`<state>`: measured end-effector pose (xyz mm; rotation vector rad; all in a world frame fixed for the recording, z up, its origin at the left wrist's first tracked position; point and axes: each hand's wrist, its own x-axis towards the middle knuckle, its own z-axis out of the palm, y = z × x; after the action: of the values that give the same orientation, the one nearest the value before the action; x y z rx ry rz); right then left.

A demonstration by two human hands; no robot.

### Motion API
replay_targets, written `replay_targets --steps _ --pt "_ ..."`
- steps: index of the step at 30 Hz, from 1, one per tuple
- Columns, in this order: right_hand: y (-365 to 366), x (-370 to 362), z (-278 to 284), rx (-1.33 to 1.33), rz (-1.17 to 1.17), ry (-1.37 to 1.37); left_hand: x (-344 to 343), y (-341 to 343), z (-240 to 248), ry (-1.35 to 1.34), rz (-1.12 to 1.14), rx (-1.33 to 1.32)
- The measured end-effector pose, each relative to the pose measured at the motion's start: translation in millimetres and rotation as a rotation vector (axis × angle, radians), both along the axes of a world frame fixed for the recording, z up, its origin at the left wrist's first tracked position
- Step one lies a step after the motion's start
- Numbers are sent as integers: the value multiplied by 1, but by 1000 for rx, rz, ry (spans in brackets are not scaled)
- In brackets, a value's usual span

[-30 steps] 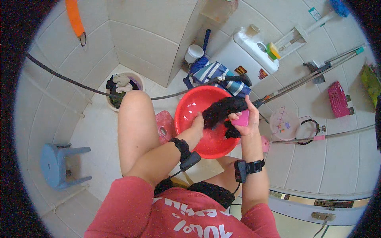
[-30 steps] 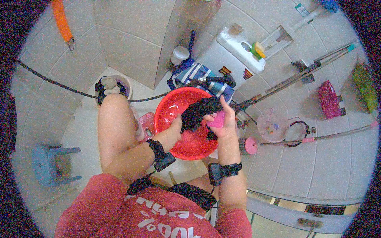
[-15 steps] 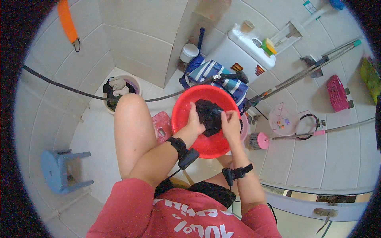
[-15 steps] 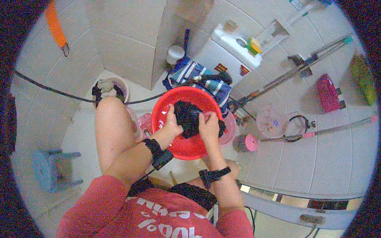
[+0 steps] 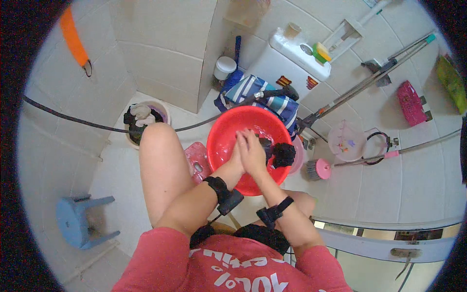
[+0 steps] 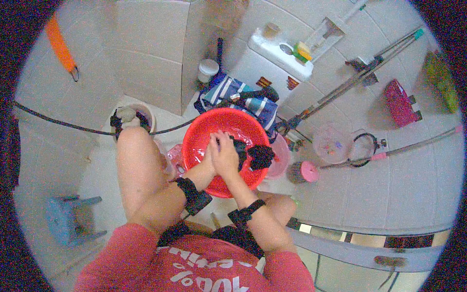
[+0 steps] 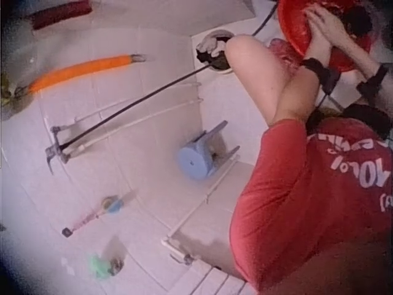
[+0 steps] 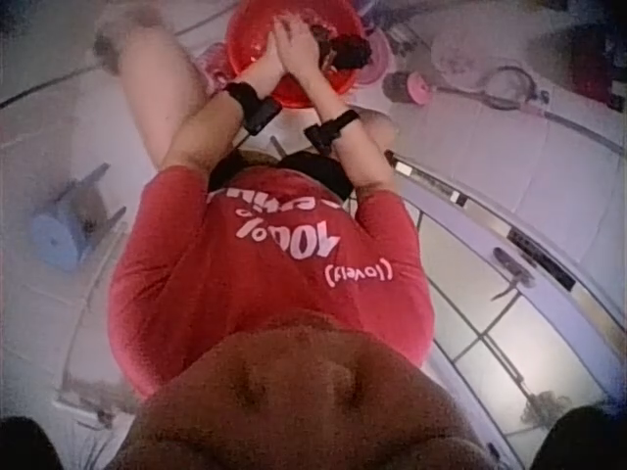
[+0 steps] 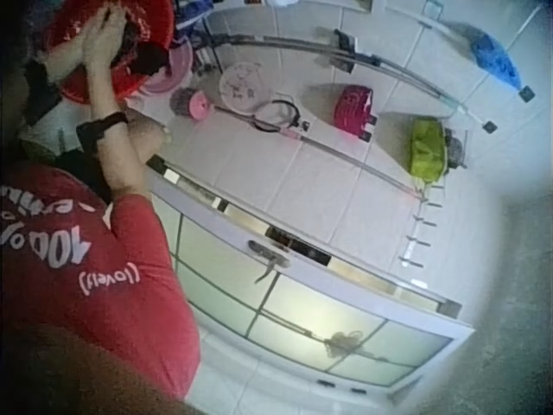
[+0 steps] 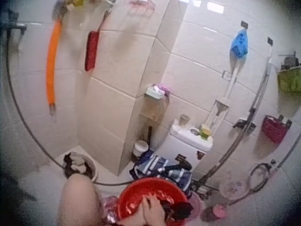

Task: Hand-washing a black garment in a red bucket in a bathroom.

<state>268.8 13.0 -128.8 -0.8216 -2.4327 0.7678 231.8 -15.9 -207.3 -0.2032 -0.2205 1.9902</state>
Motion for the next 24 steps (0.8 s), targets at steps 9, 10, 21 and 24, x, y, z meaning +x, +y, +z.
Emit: replay_targets --steps 9,10,21,24 --pt "13 10 5 -202 -115 0 -1 -9 32 164 -299 -234" --pt "-4 6 8 -98 -2 64 -6 -11 19 147 -252 -29" --pt "-14 -14 -32 -148 91 131 -19 -36 12 168 -194 -369" --pt "113 56 -200 391 103 138 17 18 40 27 -200 -31"
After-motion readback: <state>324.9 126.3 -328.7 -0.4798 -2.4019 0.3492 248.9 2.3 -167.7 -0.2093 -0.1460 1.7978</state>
